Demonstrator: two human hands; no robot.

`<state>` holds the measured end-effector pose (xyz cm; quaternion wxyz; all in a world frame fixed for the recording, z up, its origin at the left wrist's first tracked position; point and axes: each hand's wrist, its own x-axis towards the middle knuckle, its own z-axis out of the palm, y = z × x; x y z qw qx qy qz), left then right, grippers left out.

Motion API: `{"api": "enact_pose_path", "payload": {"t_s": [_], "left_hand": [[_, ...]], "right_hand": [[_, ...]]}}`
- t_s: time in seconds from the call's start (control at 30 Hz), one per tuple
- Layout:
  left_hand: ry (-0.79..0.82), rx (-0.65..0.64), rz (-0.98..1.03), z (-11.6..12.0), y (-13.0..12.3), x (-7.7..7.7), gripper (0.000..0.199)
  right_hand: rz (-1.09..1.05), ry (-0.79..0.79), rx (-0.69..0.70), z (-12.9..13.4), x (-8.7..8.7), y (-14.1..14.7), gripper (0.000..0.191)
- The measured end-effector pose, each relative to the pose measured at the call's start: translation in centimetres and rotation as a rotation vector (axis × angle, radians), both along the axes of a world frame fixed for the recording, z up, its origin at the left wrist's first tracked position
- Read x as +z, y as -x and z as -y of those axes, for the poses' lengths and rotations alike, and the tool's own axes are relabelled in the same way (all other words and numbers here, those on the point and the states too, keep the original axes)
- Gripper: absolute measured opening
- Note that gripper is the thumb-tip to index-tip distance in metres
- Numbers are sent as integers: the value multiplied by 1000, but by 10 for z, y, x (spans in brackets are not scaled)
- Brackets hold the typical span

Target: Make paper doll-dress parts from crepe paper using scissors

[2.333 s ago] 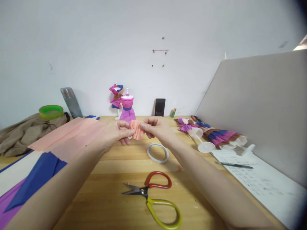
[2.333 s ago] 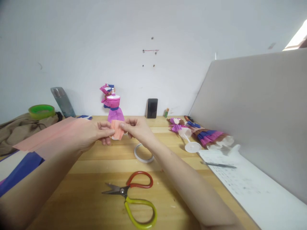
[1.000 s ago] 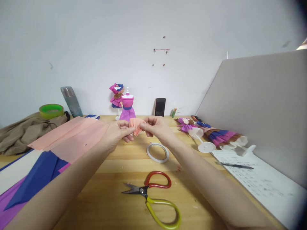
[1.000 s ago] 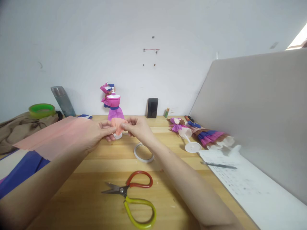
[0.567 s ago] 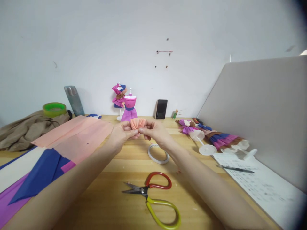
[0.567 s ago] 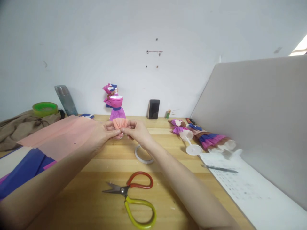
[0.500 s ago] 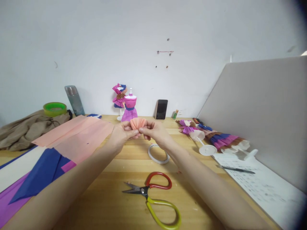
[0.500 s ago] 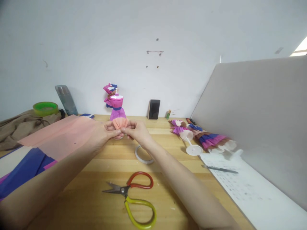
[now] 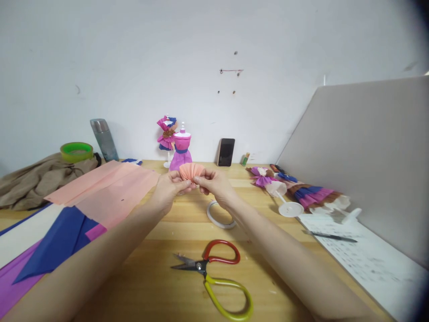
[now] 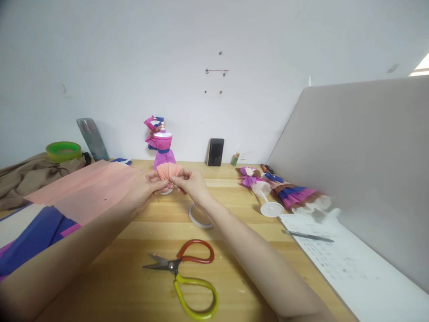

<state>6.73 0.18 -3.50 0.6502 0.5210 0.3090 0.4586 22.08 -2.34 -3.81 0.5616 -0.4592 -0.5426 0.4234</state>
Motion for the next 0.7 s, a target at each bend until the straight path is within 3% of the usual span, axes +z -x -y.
{"api": "enact_pose_path", "payload": {"t_s": [0.3,0.47,0.7], "left_hand": [[-28,-42,-2,4,0,3,26],[-120,-71,-132,7,1,13,27],[-179,-126,-245,5,3,15,28]], "right_hand": [[33,-7,9,2,3,1,33],[67,2,27,5,6,2,29],[89,-13,48,7,6,5,29]]}}
